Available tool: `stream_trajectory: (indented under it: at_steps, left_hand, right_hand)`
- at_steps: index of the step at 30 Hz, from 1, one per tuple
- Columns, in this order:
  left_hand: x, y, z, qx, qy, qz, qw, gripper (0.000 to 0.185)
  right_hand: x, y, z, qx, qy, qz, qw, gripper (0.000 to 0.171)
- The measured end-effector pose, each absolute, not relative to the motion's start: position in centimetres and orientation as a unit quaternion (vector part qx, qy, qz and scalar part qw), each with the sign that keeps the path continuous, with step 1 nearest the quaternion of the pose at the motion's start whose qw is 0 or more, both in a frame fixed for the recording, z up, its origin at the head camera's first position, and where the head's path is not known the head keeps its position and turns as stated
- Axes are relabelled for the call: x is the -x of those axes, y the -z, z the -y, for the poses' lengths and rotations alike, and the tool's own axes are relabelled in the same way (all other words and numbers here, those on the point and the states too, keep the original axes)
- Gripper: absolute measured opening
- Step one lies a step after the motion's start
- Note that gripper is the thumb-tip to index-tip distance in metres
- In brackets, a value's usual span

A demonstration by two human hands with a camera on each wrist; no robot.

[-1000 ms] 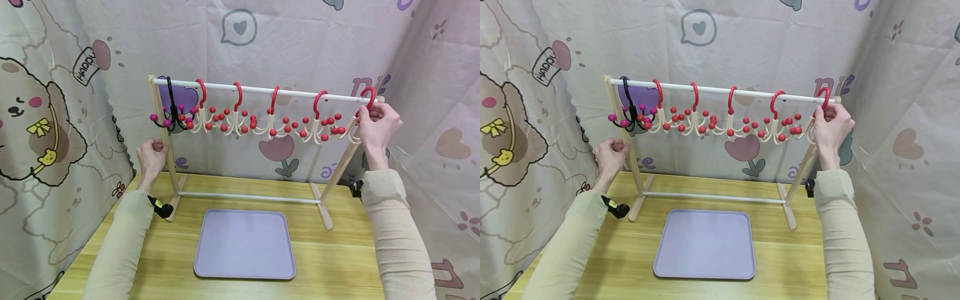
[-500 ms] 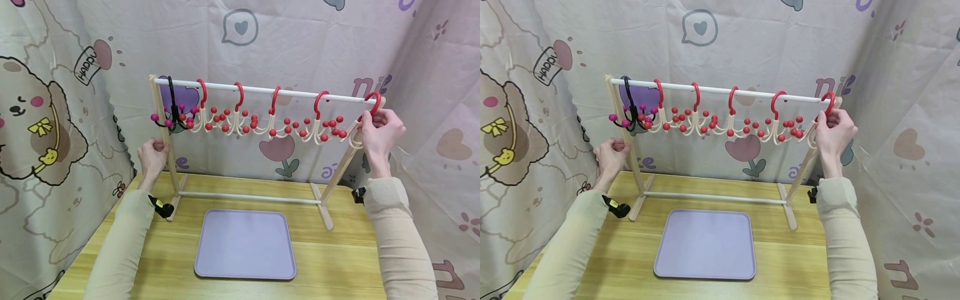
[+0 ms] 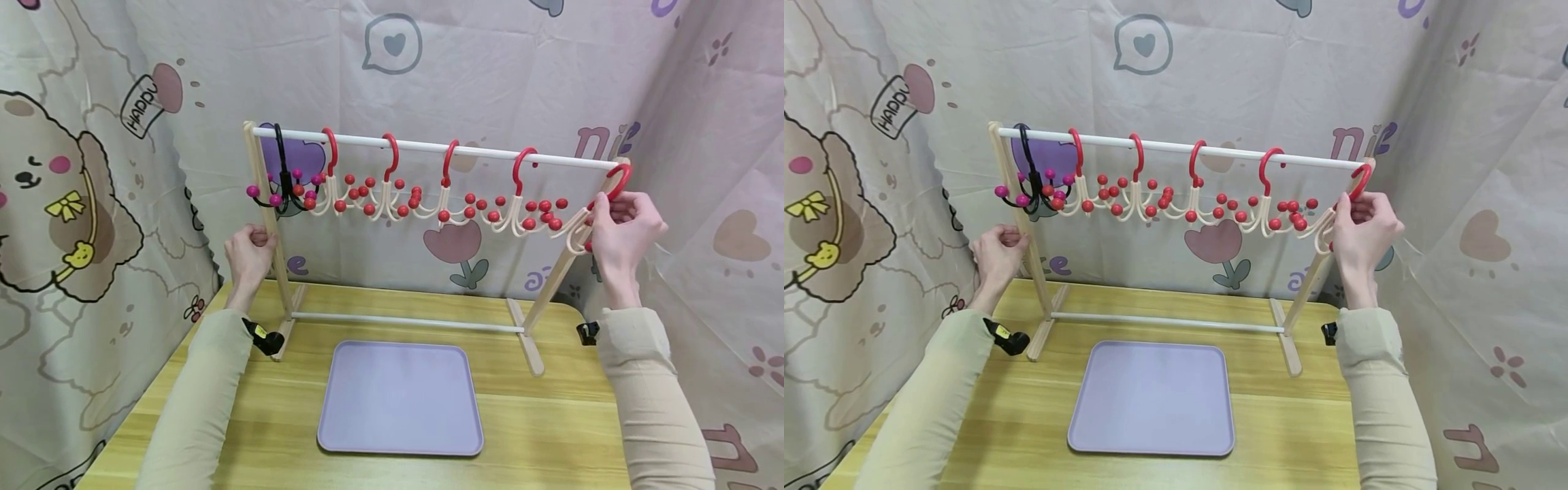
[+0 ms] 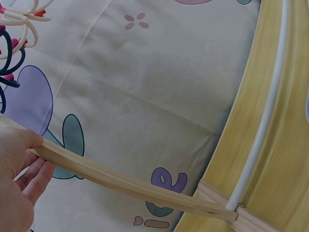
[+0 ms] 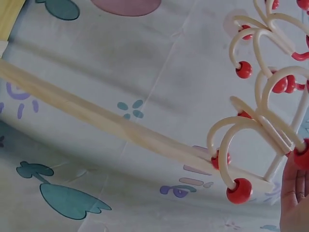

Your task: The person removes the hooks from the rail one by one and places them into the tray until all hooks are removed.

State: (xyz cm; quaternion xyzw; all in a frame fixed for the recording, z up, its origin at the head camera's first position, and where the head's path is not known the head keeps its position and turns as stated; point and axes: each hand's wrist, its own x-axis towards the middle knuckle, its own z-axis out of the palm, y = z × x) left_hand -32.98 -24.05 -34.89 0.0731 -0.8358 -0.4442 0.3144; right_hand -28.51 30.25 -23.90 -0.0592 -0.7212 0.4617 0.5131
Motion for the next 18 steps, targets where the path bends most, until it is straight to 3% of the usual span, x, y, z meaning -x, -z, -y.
stream_trajectory:
  at_steps: [7,14,18]
  left_hand:
    - [33.0,35.0,24.1,-0.074,0.445,0.836,0.311,0.029]
    - [33.0,35.0,24.2,-0.075,0.446,0.836,0.310,0.030]
    - [33.1,34.9,24.1,-0.076,0.446,0.837,0.308,0.030]
  right_hand:
    - [28.2,24.9,-30.3,0.056,-0.423,0.747,0.511,0.019]
    - [28.3,26.1,-30.6,0.067,-0.396,0.766,0.503,0.025]
    - [28.2,26.7,-30.7,0.067,-0.396,0.774,0.490,0.020]
